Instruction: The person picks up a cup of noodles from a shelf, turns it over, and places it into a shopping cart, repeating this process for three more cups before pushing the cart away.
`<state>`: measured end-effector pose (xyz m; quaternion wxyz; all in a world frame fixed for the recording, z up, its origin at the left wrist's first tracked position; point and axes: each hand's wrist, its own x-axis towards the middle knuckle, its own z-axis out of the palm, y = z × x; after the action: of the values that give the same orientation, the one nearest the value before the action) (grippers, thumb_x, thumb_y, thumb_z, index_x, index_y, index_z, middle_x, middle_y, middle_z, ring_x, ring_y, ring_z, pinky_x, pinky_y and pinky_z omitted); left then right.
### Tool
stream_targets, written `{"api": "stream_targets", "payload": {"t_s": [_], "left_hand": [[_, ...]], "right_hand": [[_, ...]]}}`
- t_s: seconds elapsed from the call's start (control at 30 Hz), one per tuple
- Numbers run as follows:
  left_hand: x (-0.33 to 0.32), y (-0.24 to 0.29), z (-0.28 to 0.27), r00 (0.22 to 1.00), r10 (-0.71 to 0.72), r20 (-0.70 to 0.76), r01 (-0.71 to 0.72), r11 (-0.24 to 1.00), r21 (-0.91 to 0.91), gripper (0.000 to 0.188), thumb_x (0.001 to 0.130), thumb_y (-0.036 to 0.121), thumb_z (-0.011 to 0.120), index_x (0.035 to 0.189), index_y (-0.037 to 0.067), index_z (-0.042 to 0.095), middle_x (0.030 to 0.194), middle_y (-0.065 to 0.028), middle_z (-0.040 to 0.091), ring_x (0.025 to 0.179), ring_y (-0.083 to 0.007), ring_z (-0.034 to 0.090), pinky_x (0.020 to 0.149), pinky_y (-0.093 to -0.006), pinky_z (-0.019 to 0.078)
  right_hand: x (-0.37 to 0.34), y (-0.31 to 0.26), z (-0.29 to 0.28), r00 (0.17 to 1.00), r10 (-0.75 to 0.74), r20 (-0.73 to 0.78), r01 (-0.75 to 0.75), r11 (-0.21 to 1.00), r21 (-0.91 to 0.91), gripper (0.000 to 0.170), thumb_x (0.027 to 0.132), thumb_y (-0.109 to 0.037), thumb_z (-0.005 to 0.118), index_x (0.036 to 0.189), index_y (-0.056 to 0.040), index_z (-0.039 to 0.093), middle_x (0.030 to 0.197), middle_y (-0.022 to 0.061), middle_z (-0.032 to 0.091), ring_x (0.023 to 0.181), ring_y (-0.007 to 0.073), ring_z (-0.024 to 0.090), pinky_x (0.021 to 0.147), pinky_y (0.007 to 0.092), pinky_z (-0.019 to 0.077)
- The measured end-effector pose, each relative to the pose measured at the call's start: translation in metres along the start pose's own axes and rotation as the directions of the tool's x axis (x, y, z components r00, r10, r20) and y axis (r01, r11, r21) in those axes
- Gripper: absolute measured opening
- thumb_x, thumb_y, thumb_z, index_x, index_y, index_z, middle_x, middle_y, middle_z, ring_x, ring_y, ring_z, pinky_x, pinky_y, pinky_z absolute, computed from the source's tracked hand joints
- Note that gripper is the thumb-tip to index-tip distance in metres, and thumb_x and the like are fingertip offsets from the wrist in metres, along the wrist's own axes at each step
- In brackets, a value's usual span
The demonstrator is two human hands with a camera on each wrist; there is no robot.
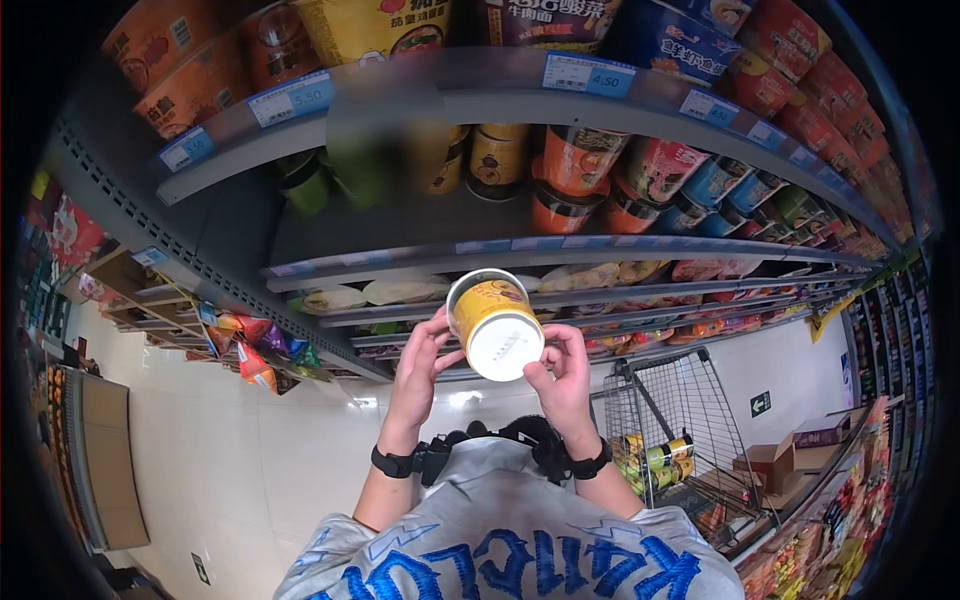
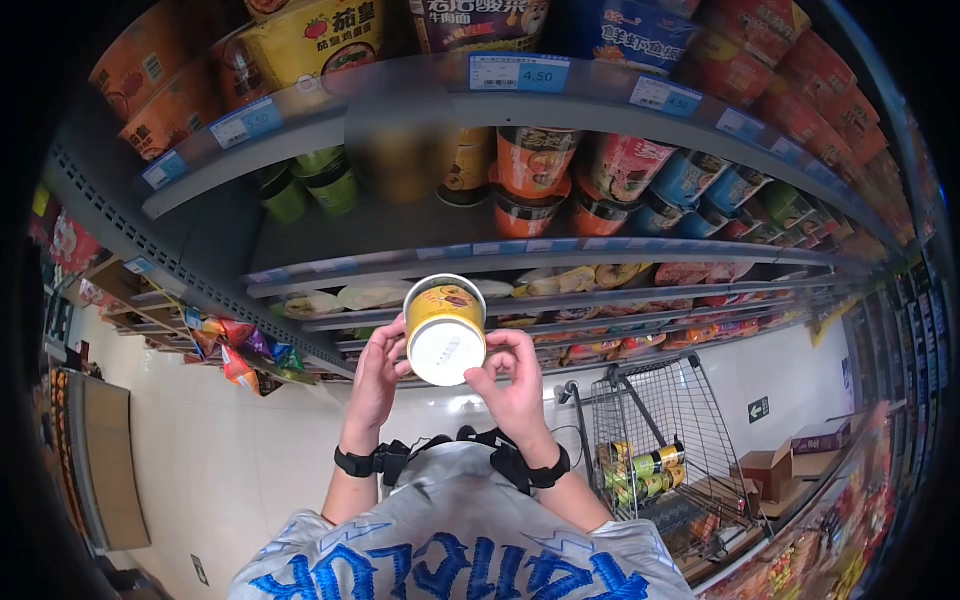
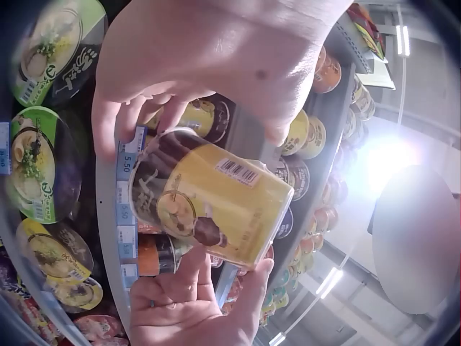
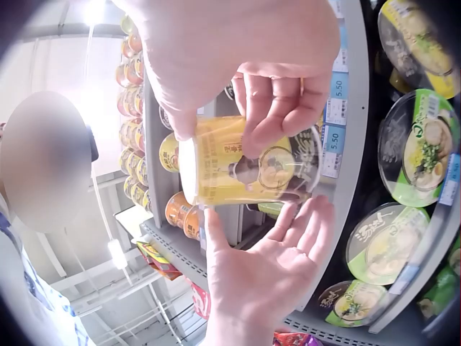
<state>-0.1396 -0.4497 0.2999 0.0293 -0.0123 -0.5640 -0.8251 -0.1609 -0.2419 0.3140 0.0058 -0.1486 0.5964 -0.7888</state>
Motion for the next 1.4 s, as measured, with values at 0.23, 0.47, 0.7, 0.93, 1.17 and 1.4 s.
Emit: {"api": "stream_targets", "payload": {"t_s": [0.23, 0.47, 0.7, 0.93, 1.17, 1.4], "left_hand": [[-0.007, -0.023, -0.01, 0.99, -0.132, -0.054, 0.135, 0.989, 0.062, 0.062, 0.101, 0.056, 0.039, 0.127, 0.002, 0.053, 0.14, -0.0127, 0.051, 0.129, -0.0213, 0.05, 0.098, -0.0372, 0.0486], [0.014, -0.04, 0.014, 0.945, -0.322, 0.06, 0.318, 0.946, 0.062, 0.045, 0.098, 0.023, 0.06, 0.134, -0.001, 0.05, 0.133, -0.0145, 0.055, 0.119, -0.0186, 0.056, 0.097, -0.0316, 0.0474], [0.051, -0.074, 0.071, 0.869, -0.419, 0.264, 0.407, 0.908, 0.1, 0.06, 0.088, 0.004, 0.069, 0.141, -0.001, 0.042, 0.13, -0.0116, 0.055, 0.116, -0.0174, 0.057, 0.101, -0.0309, 0.0459], [0.071, -0.097, 0.157, 0.774, -0.471, 0.422, 0.4, 0.882, 0.251, 0.063, 0.09, 0.004, 0.066, 0.145, 0.0, 0.035, 0.136, -0.0147, 0.051, 0.125, -0.0222, 0.053, 0.105, -0.0338, 0.0436], [0.071, -0.122, 0.245, 0.735, -0.54, 0.41, 0.558, 0.825, 0.087, 0.048, 0.097, 0.032, 0.059, 0.134, 0.012, 0.036, 0.121, -0.007, 0.057, 0.113, -0.0213, 0.059, 0.093, -0.0464, 0.0525], [0.075, -0.161, 0.345, 0.651, -0.644, 0.402, 0.574, 0.764, 0.295, 0.057, 0.098, 0.047, 0.052, 0.141, 0.015, 0.031, 0.124, -0.0092, 0.056, 0.116, -0.0243, 0.056, 0.091, -0.0459, 0.0529]], "right_hand": [[0.006, 0.004, 0.002, 0.998, 0.026, -0.064, -0.025, 0.999, 0.026, 0.048, 0.083, -0.004, 0.074, 0.121, -0.0008, 0.046, 0.129, 0.0096, 0.048, 0.082, 0.0065, 0.056, 0.073, 0.0213, 0.0474], [-0.004, -0.009, -0.046, 0.997, -0.066, -0.038, 0.046, 0.919, -0.392, 0.046, 0.088, -0.007, 0.069, 0.131, 0.0005, 0.054, 0.134, 0.0116, 0.052, 0.094, 0.0111, 0.061, 0.082, 0.0243, 0.0518], [-0.051, -0.006, -0.11, 0.921, 0.258, -0.291, -0.28, 0.959, -0.036, 0.05, 0.092, -0.005, 0.063, 0.137, -0.0006, 0.04, 0.13, 0.0185, 0.053, 0.11, 0.0167, 0.062, 0.087, 0.0276, 0.0525], [-0.084, -0.013, -0.168, 0.877, 0.15, -0.457, -0.108, 0.987, 0.117, 0.051, 0.085, -0.004, 0.073, 0.119, -0.0039, 0.036, 0.136, 0.0181, 0.04, 0.12, 0.0232, 0.054, 0.094, 0.0334, 0.0525], [-0.106, -0.039, -0.251, 0.838, 0.057, -0.542, -0.033, 0.998, 0.054, 0.053, 0.08, -0.012, 0.08, 0.12, -0.0056, 0.045, 0.124, 0.0077, 0.051, 0.116, 0.0168, 0.054, 0.097, 0.0334, 0.0446], [-0.142, -0.039, -0.352, 0.819, 0.042, -0.572, -0.002, 0.998, 0.07, 0.054, 0.078, -0.012, 0.079, 0.122, -0.0063, 0.047, 0.116, 0.0052, 0.051, 0.106, 0.014, 0.054, 0.091, 0.0305, 0.0457]]}}
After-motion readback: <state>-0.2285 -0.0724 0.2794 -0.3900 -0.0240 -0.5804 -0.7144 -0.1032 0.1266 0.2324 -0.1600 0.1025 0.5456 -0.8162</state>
